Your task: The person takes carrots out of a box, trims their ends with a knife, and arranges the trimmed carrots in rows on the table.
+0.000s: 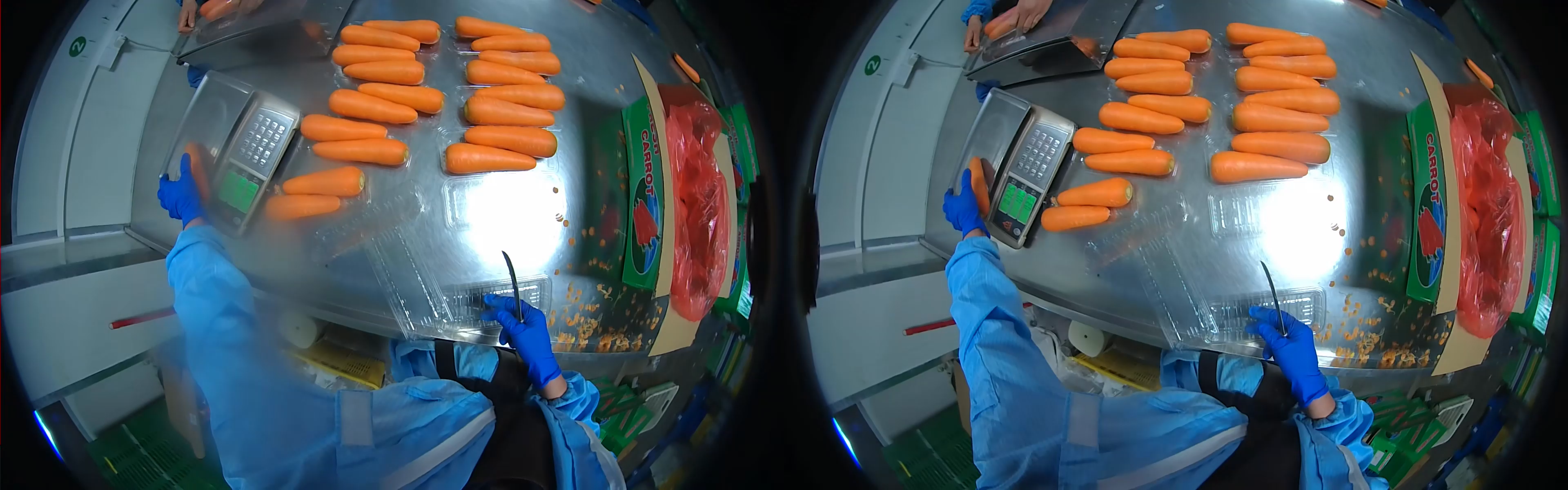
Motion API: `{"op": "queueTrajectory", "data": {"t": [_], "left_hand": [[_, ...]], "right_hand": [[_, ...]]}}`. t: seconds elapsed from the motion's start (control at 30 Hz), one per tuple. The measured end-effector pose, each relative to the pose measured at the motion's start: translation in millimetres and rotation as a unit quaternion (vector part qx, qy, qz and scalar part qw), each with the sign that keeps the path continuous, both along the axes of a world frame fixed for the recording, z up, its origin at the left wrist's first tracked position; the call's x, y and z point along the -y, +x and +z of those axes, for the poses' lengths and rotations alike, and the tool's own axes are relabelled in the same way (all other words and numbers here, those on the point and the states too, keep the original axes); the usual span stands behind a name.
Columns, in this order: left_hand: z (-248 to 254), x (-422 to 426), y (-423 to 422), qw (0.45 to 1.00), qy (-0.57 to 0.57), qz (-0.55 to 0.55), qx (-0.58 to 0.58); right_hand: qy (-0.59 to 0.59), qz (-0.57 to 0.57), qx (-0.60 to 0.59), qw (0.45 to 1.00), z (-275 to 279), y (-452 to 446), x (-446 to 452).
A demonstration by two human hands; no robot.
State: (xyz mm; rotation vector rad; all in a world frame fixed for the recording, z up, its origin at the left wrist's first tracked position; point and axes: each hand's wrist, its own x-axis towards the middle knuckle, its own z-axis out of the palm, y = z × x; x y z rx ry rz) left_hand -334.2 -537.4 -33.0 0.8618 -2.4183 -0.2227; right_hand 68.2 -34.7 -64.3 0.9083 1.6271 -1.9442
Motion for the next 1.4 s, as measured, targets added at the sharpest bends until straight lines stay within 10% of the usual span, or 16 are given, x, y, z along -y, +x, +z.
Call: {"op": "queueTrajectory", "data": {"t": [0.13, 0.27, 0.43, 0.77, 0.93, 1.03, 1.4], "left_hand": [[-29.4, 32.9, -13.6, 0.99, -0.023, -0.064, 0.126], [-58.0, 79.2, -23.9, 0.966, 0.182, -0.138, 0.117], [-48.6, -17.4, 71.6, 0.876, 0.296, -0.378, -0.05], [-95.1, -137.8, 174.3, 0.69, 0.357, -0.582, 0.242], [-71.4, -179.3, 190.3, 0.71, 0.232, -0.605, 0.274], [-130.4, -133.4, 162.6, 0.692, 0.321, -0.592, 0.26], [-104.4, -175.0, 192.5, 0.742, 0.253, -0.561, 0.265]], "right_hand": [[0.02, 0.006, -0.004, 1.0, 4.0, -1.2, 0.0], [0.023, -0.024, -0.027, 0.999, 3.1, 0.5, 2.3], [0.026, -0.022, -0.025, 0.999, -7.9, 8.5, -0.1], [0.211, 0.178, -0.202, 0.94, -25.5, 9.9, 29.7], [0.315, 0.341, -0.262, 0.846, -15.5, -3.0, 61.1], [0.284, 0.335, -0.263, 0.859, -33.8, -4.9, 65.5], [0.483, 0.284, -0.328, 0.761, -26.9, -71.2, -77.4]]}}
